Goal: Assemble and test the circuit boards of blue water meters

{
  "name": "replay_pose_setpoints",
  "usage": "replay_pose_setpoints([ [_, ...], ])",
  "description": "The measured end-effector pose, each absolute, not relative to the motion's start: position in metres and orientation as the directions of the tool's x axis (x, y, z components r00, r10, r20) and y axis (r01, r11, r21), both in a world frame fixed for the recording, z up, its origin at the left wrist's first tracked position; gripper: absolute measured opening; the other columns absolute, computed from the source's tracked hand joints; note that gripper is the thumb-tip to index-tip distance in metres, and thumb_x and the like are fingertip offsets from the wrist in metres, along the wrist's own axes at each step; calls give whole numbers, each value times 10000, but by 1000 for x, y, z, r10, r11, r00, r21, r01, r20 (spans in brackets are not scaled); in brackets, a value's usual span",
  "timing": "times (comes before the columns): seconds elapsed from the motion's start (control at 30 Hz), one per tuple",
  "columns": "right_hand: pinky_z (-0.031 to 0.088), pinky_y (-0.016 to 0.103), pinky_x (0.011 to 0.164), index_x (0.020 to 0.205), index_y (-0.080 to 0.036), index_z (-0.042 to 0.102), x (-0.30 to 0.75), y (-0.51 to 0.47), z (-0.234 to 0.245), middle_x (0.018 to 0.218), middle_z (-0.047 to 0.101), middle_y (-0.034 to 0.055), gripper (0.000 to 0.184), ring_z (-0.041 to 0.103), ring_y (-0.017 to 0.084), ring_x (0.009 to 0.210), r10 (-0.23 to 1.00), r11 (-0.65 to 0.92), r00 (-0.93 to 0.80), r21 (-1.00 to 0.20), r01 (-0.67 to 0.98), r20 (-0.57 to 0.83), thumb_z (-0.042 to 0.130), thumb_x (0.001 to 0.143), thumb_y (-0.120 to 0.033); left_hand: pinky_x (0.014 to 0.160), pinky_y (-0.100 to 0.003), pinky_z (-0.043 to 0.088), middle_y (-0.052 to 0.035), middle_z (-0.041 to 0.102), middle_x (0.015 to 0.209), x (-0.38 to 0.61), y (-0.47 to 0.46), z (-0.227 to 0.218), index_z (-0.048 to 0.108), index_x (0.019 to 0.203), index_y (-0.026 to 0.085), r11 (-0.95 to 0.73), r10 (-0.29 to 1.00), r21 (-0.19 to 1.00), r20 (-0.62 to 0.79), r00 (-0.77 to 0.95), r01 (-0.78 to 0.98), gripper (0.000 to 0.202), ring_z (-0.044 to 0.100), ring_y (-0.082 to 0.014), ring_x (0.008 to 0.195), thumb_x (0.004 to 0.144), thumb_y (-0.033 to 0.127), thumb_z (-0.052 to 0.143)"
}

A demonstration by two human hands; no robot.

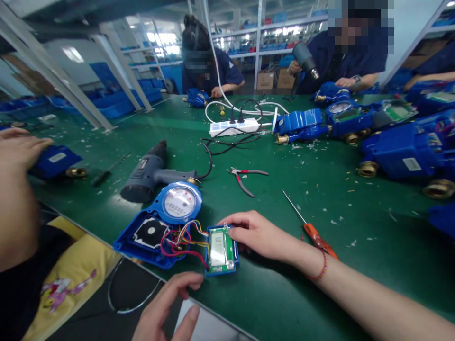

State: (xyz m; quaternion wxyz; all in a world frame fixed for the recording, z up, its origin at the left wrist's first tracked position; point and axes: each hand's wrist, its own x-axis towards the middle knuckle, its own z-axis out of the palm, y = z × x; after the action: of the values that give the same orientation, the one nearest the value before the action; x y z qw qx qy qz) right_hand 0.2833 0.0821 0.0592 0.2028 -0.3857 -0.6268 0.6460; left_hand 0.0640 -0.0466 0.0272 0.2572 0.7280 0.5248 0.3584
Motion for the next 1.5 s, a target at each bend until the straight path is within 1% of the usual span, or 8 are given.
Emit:
replay_pose_setpoints([
  [0.13, 325, 179, 479, 1117, -113, 654, 281, 77, 60, 721, 570, -9, 305, 425, 71, 558, 732, -132, -642, -972, 192, -226, 531, 864, -229, 735, -251, 568, -51, 669, 1096, 68, -45, 15, 428, 1298, 245, -200, 980, 780, 160, 120, 592, 522, 658, -173, 864, 810, 208, 609],
  [0.3, 315, 177, 484, 1127, -114, 645, 283, 76, 60, 710, 546, -21, 296, 409, 66, 558, 721, -174, -649, -970, 169, -242, 545, 869, -219, 789, -363, 557, -90, 652, 1124, 76, -42, 16, 433, 1343, 198, 37, 998, 831, -57, 19, 555, 601, 617, -199, 801, 783, 291, 631],
  [0.47, 329, 181, 508, 1154, -119, 632, 286, 76, 56, 768, 561, -11, 304, 418, 67, 588, 711, -194, -662, -971, 140, -238, 551, 887, -241, 899, -438, 526, -123, 651, 1145, 82, -34, 26, 319, 1446, 190, 165, 977, 872, -208, 44, 462, 796, 643, -266, 938, 742, 291, 678],
  [0.7, 330, 178, 517, 1158, -106, 619, 285, 76, 56, 787, 573, -11, 315, 418, 66, 605, 704, -217, -670, -970, 113, -236, 561, 892, -265, 1086, -537, 365, -172, 469, 1422, 82, -31, 22, 254, 1475, 196, 191, 972, 915, -227, 63, 355, 892, 455, -349, 1302, 718, 299, 714],
  [0.93, 449, 244, 749, 1159, -129, 617, 285, 76, 54, 1034, 649, 55, 319, 566, 145, 880, 705, -214, -671, -971, 107, -229, 558, 891, -292, 1102, -607, 307, -144, 284, 1547, 82, -29, 19, 207, 1495, 250, 208, 964, 944, -242, 108, 255, 921, 176, -355, 1448, 736, 354, 716],
  [1.23, 467, 266, 809, 1159, -122, 602, 284, 74, 55, 1073, 646, 62, 311, 586, 166, 944, 703, -223, -668, -968, 119, -244, 533, 891, -263, 1096, -573, 350, -147, 393, 1496, 80, -27, 16, 314, 1455, 241, 205, 969, 955, -228, 90, 214, 823, 340, -353, 1386, 749, 316, 731],
  [1.33, 471, 289, 825, 1155, -120, 596, 283, 74, 55, 1084, 646, 70, 309, 590, 182, 971, 704, -236, -666, -966, 108, -246, 524, 889, -259, 1104, -567, 342, -161, 455, 1450, 80, -28, 15, 259, 1471, 236, 191, 973, 960, -213, 91, 207, 854, 408, -338, 1350, 761, 314, 727],
  [1.5, 467, 290, 829, 1158, -122, 594, 283, 73, 56, 1081, 647, 67, 311, 591, 179, 968, 708, -240, -657, -963, 121, -259, 515, 884, -245, 1091, -571, 363, -150, 371, 1507, 79, -29, 14, 241, 1470, 266, 204, 967, 962, -227, 117, 181, 924, 356, -355, 1378, 716, 335, 771],
])
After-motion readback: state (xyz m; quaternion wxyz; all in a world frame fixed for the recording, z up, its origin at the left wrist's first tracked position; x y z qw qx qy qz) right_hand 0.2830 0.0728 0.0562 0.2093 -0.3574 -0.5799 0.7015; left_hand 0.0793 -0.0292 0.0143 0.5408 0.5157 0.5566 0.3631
